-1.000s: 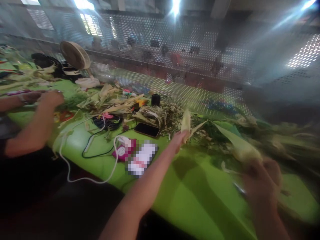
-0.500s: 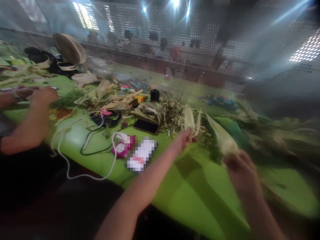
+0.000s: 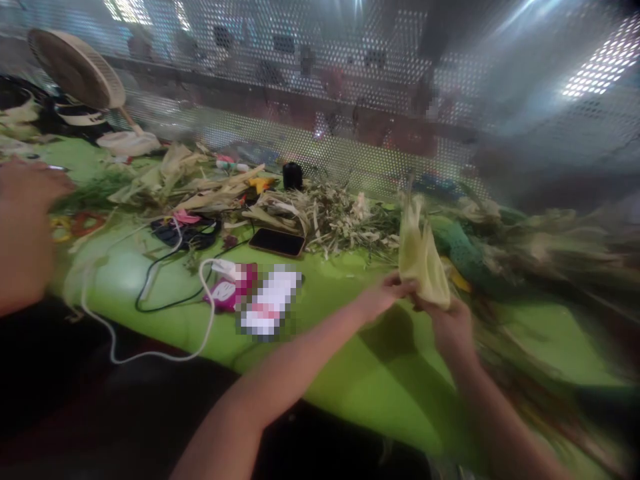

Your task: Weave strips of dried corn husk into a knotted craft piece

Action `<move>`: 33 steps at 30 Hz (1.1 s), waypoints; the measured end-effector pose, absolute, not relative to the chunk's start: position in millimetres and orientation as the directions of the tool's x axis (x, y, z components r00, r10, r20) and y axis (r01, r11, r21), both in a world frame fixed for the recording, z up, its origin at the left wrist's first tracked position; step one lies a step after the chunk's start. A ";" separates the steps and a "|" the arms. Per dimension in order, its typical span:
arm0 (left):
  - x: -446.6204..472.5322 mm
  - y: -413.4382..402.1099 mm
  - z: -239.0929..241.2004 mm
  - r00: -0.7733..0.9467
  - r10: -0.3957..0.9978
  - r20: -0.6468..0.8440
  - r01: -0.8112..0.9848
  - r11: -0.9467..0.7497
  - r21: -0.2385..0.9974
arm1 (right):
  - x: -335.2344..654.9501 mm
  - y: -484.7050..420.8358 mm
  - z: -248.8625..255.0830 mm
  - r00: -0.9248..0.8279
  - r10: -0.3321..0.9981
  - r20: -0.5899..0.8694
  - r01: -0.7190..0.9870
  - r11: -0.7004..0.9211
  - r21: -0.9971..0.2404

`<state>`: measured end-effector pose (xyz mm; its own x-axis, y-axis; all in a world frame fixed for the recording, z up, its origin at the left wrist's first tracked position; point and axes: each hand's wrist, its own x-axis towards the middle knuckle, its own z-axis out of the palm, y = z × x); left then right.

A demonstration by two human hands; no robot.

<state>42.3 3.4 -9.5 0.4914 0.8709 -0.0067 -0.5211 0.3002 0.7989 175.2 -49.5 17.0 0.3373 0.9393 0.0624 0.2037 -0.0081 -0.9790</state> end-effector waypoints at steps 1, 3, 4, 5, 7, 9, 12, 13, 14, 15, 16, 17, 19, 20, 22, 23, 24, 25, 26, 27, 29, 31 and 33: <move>43.0 3.1 -8.8 0.486 0.874 -0.011 -0.532 0.306 0.790 | 176.2 -49.5 15.2 0.363 0.928 0.082 0.214 0.002 -0.977; 43.7 2.6 -7.1 0.476 0.879 -0.025 -0.555 0.322 0.767 | 178.4 -48.7 10.7 0.396 0.913 0.100 0.215 0.014 -0.977; 43.8 2.3 -6.2 0.471 0.881 -0.037 -0.563 0.333 0.757 | 179.5 -48.2 8.8 0.412 0.905 0.105 0.210 0.018 -0.977; 43.9 2.1 -5.6 0.467 0.883 -0.054 -0.569 0.346 0.746 | 180.3 -47.6 7.5 0.425 0.899 0.107 0.205 0.020 -0.979; 44.0 2.4 -5.0 0.455 0.886 -0.092 -0.573 0.370 0.731 | 181.3 -46.7 6.8 0.444 0.889 0.109 0.187 0.027 -0.982; 44.6 3.5 -5.8 0.440 0.891 -0.113 -0.572 0.375 0.730 | 181.2 -46.1 8.5 0.454 0.884 0.110 0.168 0.037 -0.985; 48.3 5.9 -9.3 0.400 0.911 -0.103 -0.596 0.343 0.726 | 180.3 -45.6 12.0 0.444 0.886 0.134 0.212 0.041 -0.976; 50.2 6.5 -10.7 0.380 0.919 -0.104 -0.610 0.334 0.719 | 180.2 -45.5 12.7 0.436 0.887 0.153 0.256 0.040 -0.966; 52.1 7.1 -12.0 0.361 0.926 -0.113 -0.620 0.329 0.712 | 180.4 -45.2 13.0 0.423 0.889 0.174 0.307 0.040 -0.951; 53.6 7.6 -13.0 0.343 0.931 -0.127 -0.625 0.327 0.709 | 181.1 -44.9 13.0 0.409 0.891 0.198 0.360 0.042 -0.932; 54.3 8.4 -13.5 0.332 0.933 -0.142 -0.620 0.329 0.713 | 182.2 -44.5 12.7 0.395 0.892 0.221 0.409 0.045 -0.911; 53.6 9.8 -13.5 0.323 0.934 -0.154 -0.608 0.329 0.722 | 183.7 -44.1 12.3 0.381 0.893 0.239 0.450 0.046 -0.892; 46.9 15.6 -11.8 0.288 0.943 -0.166 -0.583 0.310 0.751 | 187.7 -43.4 12.0 0.367 0.895 0.253 0.488 0.046 -0.872; 40.9 20.4 -10.5 0.253 0.953 -0.164 -0.571 0.284 0.770 | 189.6 -43.0 12.2 0.369 0.897 0.244 0.479 0.041 -0.877; 25.8 32.6 -8.2 0.130 0.978 -0.161 -0.540 0.206 0.816 | 192.4 -42.1 13.4 0.399 0.895 0.200 0.409 0.022 -0.912; 18.1 39.2 -7.5 0.072 0.986 -0.150 -0.492 0.166 0.855 | 192.8 -41.4 14.2 0.411 0.896 0.168 0.361 0.009 -0.933; 11.3 45.4 -7.2 0.017 0.991 -0.130 -0.412 0.126 0.903 | 192.4 -40.6 14.9 0.412 0.901 0.133 0.317 -0.005 -0.948; 5.9 50.6 -7.0 -0.015 0.995 -0.098 -0.317 0.088 0.944 | 191.3 -39.7 15.2 0.397 0.912 0.100 0.285 -0.020 -0.958; 2.2 54.2 -6.8 -0.009 0.998 -0.064 -0.202 0.061 0.977 | 189.8 -38.9 15.2 0.368 0.927 0.070 0.267 -0.033 -0.963; 0.1 56.1 -6.2 -0.005 0.999 -0.037 -0.098 0.037 0.995 | 188.1 -38.1 14.8 0.330 0.943 0.045 0.260 -0.045 -0.964; -0.4 54.2 -3.3 -0.009 1.000 0.017 0.041 -0.017 0.999 | 185.2 -37.1 12.8 0.268 0.963 0.017 0.272 -0.059 -0.960; 2.1 46.1 1.5 -0.044 0.996 0.081 0.057 -0.078 0.995 | 184.2 -36.6 9.4 0.243 0.970 0.014 0.281 -0.056 -0.958; 6.2 34.3 6.2 -0.013 0.993 0.116 -0.003 -0.116 0.993 | 185.4 -36.1 5.4 0.237 0.971 0.020 0.272 -0.046 -0.961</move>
<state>6.2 34.3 6.2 -0.0131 0.9932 0.1161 -0.0033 -0.1162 0.9932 185.4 -36.1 5.4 0.2367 0.9714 0.0200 0.2721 -0.0465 -0.9611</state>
